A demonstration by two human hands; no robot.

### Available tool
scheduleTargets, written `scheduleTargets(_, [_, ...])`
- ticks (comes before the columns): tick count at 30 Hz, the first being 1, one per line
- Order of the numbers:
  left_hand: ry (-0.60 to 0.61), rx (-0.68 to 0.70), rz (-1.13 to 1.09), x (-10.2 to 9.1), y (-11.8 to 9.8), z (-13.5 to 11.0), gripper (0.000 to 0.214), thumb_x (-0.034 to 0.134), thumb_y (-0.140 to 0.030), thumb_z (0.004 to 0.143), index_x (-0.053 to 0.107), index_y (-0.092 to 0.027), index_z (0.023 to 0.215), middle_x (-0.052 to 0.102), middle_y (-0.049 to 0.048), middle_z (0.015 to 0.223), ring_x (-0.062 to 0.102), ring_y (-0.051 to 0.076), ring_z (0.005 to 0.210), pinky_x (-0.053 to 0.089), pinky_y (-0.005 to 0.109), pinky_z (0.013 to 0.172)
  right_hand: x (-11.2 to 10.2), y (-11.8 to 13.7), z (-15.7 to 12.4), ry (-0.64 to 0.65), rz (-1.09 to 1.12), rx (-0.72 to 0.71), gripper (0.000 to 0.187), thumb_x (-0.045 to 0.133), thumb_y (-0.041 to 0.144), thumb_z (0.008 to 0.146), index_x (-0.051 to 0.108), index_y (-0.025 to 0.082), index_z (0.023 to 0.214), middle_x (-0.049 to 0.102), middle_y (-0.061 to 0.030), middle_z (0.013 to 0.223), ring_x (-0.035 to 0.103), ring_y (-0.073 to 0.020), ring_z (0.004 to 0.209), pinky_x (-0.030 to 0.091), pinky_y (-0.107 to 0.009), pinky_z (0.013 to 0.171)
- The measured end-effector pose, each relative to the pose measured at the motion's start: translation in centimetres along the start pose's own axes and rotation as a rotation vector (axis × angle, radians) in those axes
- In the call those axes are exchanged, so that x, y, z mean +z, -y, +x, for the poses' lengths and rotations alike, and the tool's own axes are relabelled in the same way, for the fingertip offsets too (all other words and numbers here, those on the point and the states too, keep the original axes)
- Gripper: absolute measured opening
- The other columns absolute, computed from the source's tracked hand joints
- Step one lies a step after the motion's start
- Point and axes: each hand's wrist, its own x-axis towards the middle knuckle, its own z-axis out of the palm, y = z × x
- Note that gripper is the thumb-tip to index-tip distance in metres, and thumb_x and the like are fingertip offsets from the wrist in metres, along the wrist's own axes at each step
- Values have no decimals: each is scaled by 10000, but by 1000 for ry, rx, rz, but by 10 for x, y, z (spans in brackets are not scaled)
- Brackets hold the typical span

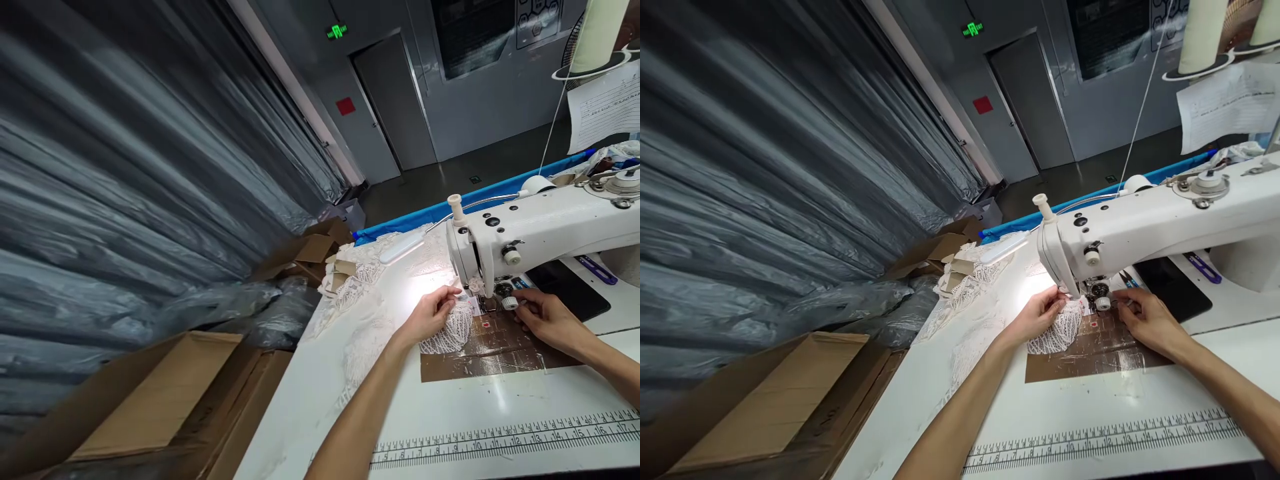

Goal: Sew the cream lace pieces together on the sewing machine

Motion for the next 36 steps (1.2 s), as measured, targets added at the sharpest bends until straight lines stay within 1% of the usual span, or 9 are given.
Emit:
scheduleTargets(3, [-3, 2, -9, 0, 2, 0, 446, 519, -539, 848, 573, -124, 1002, 474, -9, 716, 344, 77, 548, 300, 211, 489, -1, 3, -1, -21, -28, -24, 448, 506, 410, 762, 646, 141, 1092, 608, -42, 672, 583, -190, 612, 471, -283, 546])
scheduleTargets(6, [-6, -6, -11, -1, 6, 1, 492, 568, -565, 809, 590, -117, 1011, 524, 17, 755, 420, 92, 600, 342, 212, 515, -2, 6, -2, -24, -39, -54, 441, 490, 396, 762, 664, 133, 1070, 605, -38, 655, 561, -175, 575, 451, -267, 513])
scheduleTargets(11, [-33, 38, 108, 0, 11, 1, 413, 644, -488, 787, 629, -128, 990, 607, 47, 815, 520, 134, 694, 412, 234, 582, -2, 8, -3, -19, -51, -69, 442, 470, 392, 757, 676, 126, 1044, 613, -44, 663, 561, -173, 587, 429, -253, 486])
scheduleTargets(16, [-78, 232, 418, 1, 13, 1, 218, 557, -356, 882, 636, -161, 937, 609, 24, 765, 532, 129, 661, 418, 240, 586, -2, 12, -6, -10, -67, -95, 414, 469, 392, 757, 678, 144, 1015, 598, -31, 644, 555, -172, 587, 427, -258, 505])
scheduleTargets(18, [-127, 399, 647, 0, 13, 2, 186, 495, -298, 920, 621, -167, 878, 581, 12, 724, 513, 124, 630, 399, 241, 567, -2, 16, -8, -10, -81, -96, 417, 456, 399, 759, 674, 146, 1009, 602, -37, 669, 556, -175, 598, 436, -267, 520])
scheduleTargets(21, [-253, 729, 1012, -1, 11, 4, 212, 417, -171, 945, 565, -162, 794, 552, 9, 709, 466, 119, 598, 374, 257, 569, -3, 24, -12, -14, -130, -127, 401, 432, 412, 769, 673, 153, 957, 598, -41, 695, 534, -165, 567, 439, -273, 514])
scheduleTargets(24, [-279, 922, 1182, -3, 9, 4, 222, 415, -58, 923, 508, -163, 751, 541, 5, 717, 449, 113, 603, 368, 260, 589, -3, 29, -14, -19, -182, -196, 341, 416, 414, 781, 654, 173, 819, 592, -43, 701, 522, -153, 546, 450, -271, 516])
scheduleTargets(29, [-257, 1021, 1233, -5, 9, 3, 246, 487, -20, 874, 465, -170, 679, 483, -13, 632, 403, 109, 559, 339, 259, 544, -2, 31, -15, -30, -226, -278, 268, 411, 373, 802, 570, 201, 672, 561, -26, 652, 518, -145, 552, 454, -258, 527])
scheduleTargets(36, [-227, 1017, 1210, -6, 15, 3, 288, 477, -56, 881, 440, -185, 626, 495, -7, 628, 410, 111, 549, 345, 269, 543, 1, 29, -18, -18, -233, -316, 252, 415, 343, 849, 577, 207, 712, 531, -12, 625, 489, -142, 527, 425, -253, 496])
